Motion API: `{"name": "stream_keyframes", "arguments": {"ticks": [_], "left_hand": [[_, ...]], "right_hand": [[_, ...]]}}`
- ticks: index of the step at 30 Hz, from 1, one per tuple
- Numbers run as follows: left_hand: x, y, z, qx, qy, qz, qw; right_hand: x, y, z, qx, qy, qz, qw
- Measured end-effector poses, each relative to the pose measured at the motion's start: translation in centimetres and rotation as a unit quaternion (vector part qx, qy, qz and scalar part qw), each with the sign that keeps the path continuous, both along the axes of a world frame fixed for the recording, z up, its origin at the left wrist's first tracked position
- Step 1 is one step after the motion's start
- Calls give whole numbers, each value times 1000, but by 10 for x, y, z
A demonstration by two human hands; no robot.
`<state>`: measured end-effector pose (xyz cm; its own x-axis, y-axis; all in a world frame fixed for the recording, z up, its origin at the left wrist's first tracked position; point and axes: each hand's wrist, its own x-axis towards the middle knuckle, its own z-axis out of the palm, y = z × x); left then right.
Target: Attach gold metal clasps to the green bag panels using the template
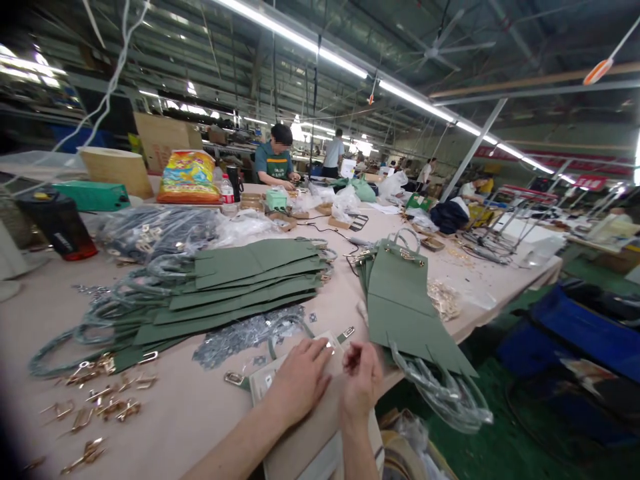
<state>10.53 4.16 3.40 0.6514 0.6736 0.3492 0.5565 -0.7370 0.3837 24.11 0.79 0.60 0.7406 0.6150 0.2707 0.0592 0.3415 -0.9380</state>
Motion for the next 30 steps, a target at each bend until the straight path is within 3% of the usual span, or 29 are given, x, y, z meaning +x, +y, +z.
{"name": "stream_keyframes", "arguments": {"ticks": [3,6,7,9,12,15,18,22,26,30], "left_hand": [[9,-4,-9,27,32,43,998],[20,-14,-23,58,53,82,993],[24,-19,-29,69,58,91,992],[31,-27,-40,85,68,104,989],[39,-34,-51,93,86,117,985],[36,-33,-46,89,91,107,986],[19,-29,-29,63,69,128,987],[-21,-20,-10,-32,15,169,985],[-49,-10,-7,-102,-49,133,985],[-54,-10,-13,-95,-84,114,985]], "right_hand": [[39,31,16,-103,-190,6,976],[67,68,23,-221,-422,23,879],[73,80,22,-255,-476,22,841],[81,100,18,-294,-524,23,799],[86,119,7,-316,-534,32,784],[90,125,-3,-324,-551,42,768],[94,124,-8,-326,-564,48,757],[97,123,-13,-340,-566,44,750],[95,128,-15,-359,-554,39,750],[92,131,-13,-360,-532,41,765]]}}
